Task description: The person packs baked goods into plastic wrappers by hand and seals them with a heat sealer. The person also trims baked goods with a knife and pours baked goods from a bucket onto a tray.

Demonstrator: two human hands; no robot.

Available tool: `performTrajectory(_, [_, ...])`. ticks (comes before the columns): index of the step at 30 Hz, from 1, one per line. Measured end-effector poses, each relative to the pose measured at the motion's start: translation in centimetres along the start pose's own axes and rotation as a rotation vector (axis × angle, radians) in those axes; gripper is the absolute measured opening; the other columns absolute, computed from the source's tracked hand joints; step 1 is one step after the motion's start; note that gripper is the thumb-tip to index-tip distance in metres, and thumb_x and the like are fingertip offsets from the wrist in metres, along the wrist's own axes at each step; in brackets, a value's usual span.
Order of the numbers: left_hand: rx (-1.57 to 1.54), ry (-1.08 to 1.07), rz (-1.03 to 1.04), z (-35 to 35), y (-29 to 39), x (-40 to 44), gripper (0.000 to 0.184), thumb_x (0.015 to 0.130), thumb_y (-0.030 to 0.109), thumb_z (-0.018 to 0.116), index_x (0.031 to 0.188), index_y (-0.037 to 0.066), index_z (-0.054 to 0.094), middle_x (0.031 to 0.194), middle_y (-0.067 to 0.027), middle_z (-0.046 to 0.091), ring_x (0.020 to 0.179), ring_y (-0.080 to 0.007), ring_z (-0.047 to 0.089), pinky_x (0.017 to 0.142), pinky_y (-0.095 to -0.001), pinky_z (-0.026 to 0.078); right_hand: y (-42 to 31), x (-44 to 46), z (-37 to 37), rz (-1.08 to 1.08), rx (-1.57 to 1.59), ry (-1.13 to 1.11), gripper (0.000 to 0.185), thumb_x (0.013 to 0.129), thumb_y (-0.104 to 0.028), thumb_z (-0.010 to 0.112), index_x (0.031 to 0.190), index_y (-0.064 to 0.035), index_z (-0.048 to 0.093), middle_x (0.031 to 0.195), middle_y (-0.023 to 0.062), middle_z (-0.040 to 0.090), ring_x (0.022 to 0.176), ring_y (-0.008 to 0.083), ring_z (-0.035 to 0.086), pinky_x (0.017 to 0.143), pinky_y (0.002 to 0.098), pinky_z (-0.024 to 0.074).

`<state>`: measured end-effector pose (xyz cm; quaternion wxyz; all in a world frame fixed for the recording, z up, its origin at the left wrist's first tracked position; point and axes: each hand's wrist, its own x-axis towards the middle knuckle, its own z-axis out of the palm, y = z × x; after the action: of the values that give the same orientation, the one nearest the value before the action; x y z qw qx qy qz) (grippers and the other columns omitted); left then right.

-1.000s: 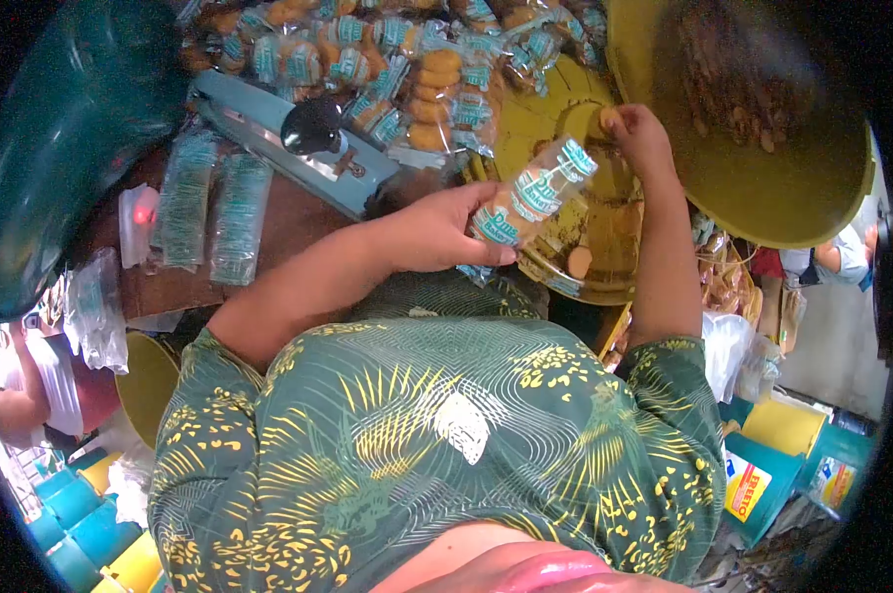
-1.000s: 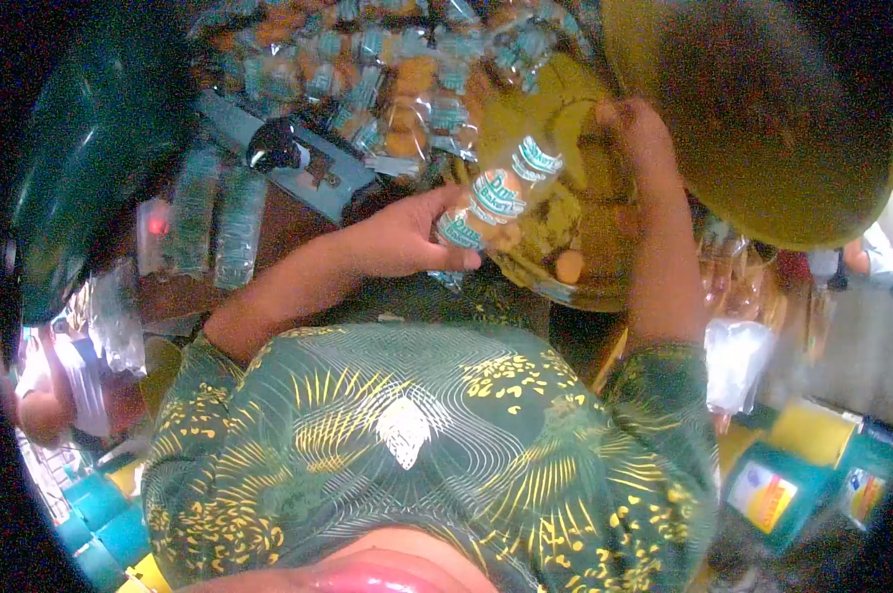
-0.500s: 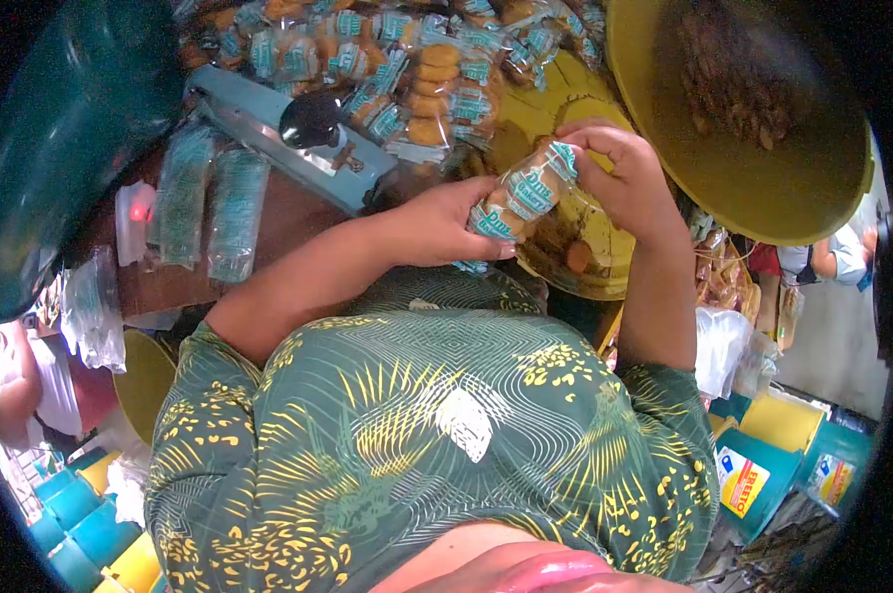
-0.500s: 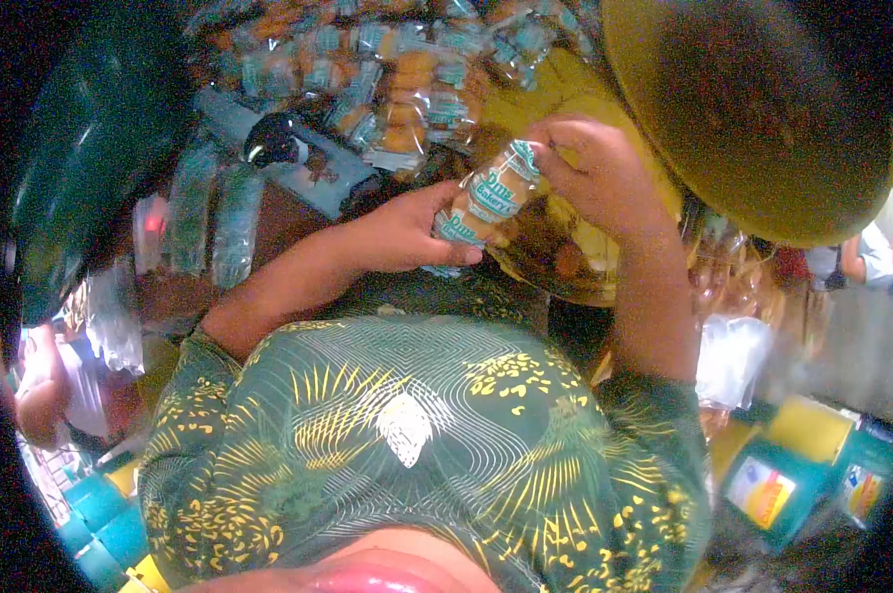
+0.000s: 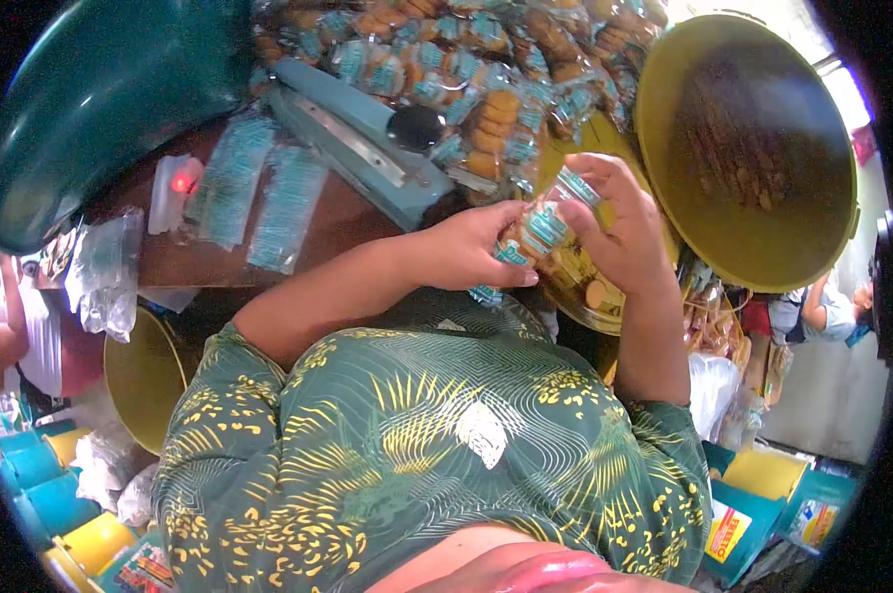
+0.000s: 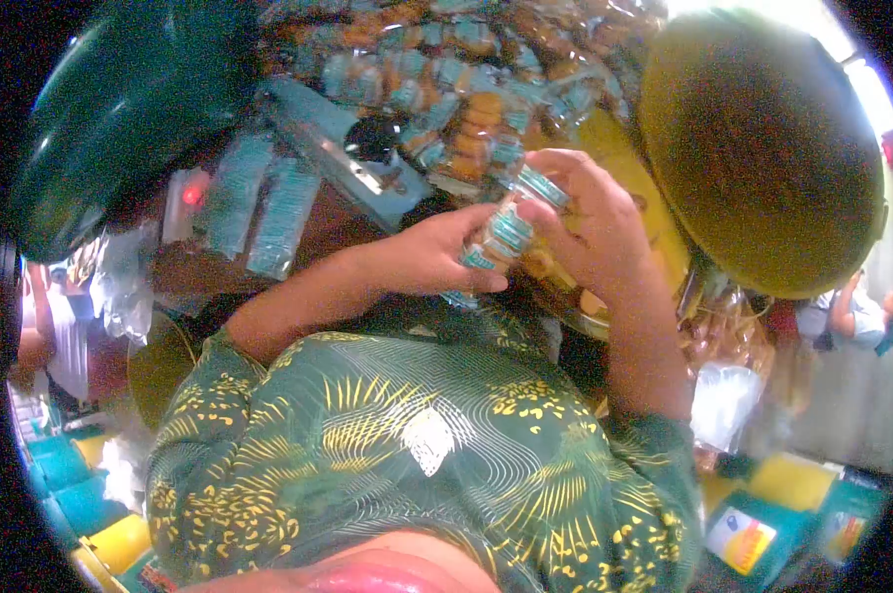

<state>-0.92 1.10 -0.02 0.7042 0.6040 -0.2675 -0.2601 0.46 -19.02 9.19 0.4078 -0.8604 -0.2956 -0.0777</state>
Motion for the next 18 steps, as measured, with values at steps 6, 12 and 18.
performTrajectory(6, [-0.411,-0.207,0.077,-2.9,0.4,-2.7,0.065,0.094,0.035,0.063,0.144,0.005,0.035,0.124,-0.0096,0.058,0.108,-0.0124,0.058,0.097,-0.0316,0.046,-4.3,-0.9,0.6,-0.16,0.566,0.019,0.045,0.087,-0.011,0.07,0.128,-0.0037,0.053,0.097,0.0119,0.071,0.087,0.0189,0.069,0.078,0.0307,0.054])
performTrajectory(12, [-0.67,0.018,0.051,-5.0,0.6,-7.2,0.065,0.097,0.046,0.053,0.143,0.003,0.037,0.124,-0.0091,0.059,0.114,-0.0197,0.058,0.098,-0.0378,0.047,-0.3,3.3,5.9,0.07,0.357,0.112,0.055,0.085,-0.004,0.072,0.135,-0.005,0.049,0.1,0.0078,0.069,0.095,0.0155,0.066,0.084,0.0297,0.0514])
performTrajectory(18, [-0.104,0.42,-0.038,-7.9,-1.8,-10.5,0.055,0.092,0.019,0.066,0.138,-0.001,0.043,0.111,-0.0094,0.064,0.087,-0.0149,0.065,0.078,-0.03,0.054,2.4,5.4,13.7,0.01,0.377,0.075,0.055,0.082,0.002,0.072,0.133,-0.0057,0.052,0.116,0.0082,0.065,0.11,0.0178,0.059,0.095,0.0336,0.0475])
